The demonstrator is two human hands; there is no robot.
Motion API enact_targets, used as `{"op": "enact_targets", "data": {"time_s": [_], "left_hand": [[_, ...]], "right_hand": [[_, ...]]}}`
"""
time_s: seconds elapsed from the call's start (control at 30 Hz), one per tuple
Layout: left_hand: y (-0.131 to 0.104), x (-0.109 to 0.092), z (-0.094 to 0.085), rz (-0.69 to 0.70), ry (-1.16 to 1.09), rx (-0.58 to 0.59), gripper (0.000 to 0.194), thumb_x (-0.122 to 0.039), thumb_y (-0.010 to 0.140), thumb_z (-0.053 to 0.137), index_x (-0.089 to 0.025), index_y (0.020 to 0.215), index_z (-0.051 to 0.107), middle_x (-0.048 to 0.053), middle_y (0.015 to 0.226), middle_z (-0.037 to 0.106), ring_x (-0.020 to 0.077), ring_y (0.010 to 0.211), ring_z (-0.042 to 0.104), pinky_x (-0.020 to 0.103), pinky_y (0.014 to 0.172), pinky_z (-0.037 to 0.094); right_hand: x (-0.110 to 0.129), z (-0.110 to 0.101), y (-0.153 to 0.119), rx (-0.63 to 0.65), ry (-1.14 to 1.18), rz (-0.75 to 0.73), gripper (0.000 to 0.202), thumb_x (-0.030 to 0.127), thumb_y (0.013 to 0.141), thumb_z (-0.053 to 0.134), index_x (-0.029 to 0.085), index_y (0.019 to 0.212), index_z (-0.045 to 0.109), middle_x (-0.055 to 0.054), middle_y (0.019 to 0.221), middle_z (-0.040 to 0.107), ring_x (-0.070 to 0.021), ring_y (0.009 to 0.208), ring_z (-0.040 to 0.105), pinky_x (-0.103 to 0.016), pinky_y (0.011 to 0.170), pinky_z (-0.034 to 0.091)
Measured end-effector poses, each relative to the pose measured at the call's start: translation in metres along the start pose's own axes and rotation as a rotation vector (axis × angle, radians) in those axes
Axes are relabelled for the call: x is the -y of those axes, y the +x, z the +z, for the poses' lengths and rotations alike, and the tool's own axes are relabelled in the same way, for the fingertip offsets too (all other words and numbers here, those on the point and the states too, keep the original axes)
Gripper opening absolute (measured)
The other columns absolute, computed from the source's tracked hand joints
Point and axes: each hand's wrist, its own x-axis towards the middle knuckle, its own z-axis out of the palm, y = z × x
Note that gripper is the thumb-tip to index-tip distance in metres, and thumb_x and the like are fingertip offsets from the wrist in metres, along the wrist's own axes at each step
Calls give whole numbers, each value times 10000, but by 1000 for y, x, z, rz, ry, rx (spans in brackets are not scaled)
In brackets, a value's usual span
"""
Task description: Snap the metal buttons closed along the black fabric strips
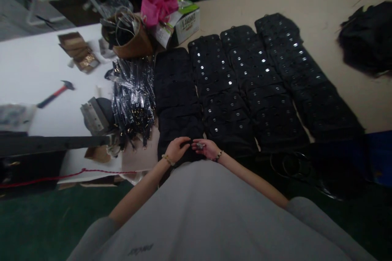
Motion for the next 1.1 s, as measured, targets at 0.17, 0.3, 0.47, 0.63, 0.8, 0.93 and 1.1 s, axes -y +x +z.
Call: {"op": "enact_targets", "data": {"time_s": [0.17,0.3,0.47,0.63,0.8,0.93,1.1], "left_hand": [[32,-21,7,112,-43,-11,260,-322,870,565,-240,1073,704,44,1094,688,185,1024,604,348,942,477],[39,-18,15,192,63,102,302,-301,865,575,-273,1145,683,37,1169,660,198,1059,567,362,962,456],[40,-8,13,295,88,184,349,-246,865,567,-288,1202,647,23,1182,654,183,1065,561,340,957,456],[40,-9,13,238,93,154,270,-163,824,589,-261,1041,715,14,1029,703,176,971,590,322,893,476],[39,-8,22,20,2,-24,147,-231,806,636,-228,925,722,22,922,711,171,909,612,308,850,485],[44,3,30,-229,-216,-159,105,-259,780,648,-186,839,693,9,804,699,129,736,619,243,712,492],[65,18,30,-364,-142,-176,119,-252,781,632,-197,869,692,3,789,698,127,710,617,238,697,481]], "right_hand": [[11,1,-2,6,-10,-70,137,30,814,570,96,902,652,-68,760,685,-137,682,675,-263,650,579],[11,-1,0,-9,-15,-92,94,61,800,634,114,870,666,-37,762,671,-116,681,655,-249,649,589],[6,-6,5,-56,-65,-25,117,73,722,740,119,803,668,-33,771,674,-127,698,661,-265,670,599],[4,-9,9,-68,-90,43,109,76,737,739,114,826,690,-44,776,692,-132,694,677,-283,734,591],[7,-7,11,-60,-15,-27,110,47,836,610,118,878,682,-57,778,700,-146,716,698,-269,688,593],[9,-5,16,-146,-22,-118,129,27,857,570,117,865,662,-64,783,708,-138,716,700,-234,645,589],[9,-9,26,-215,-38,-129,59,84,859,615,129,889,640,-81,820,723,-121,673,685,-205,591,576]]}}
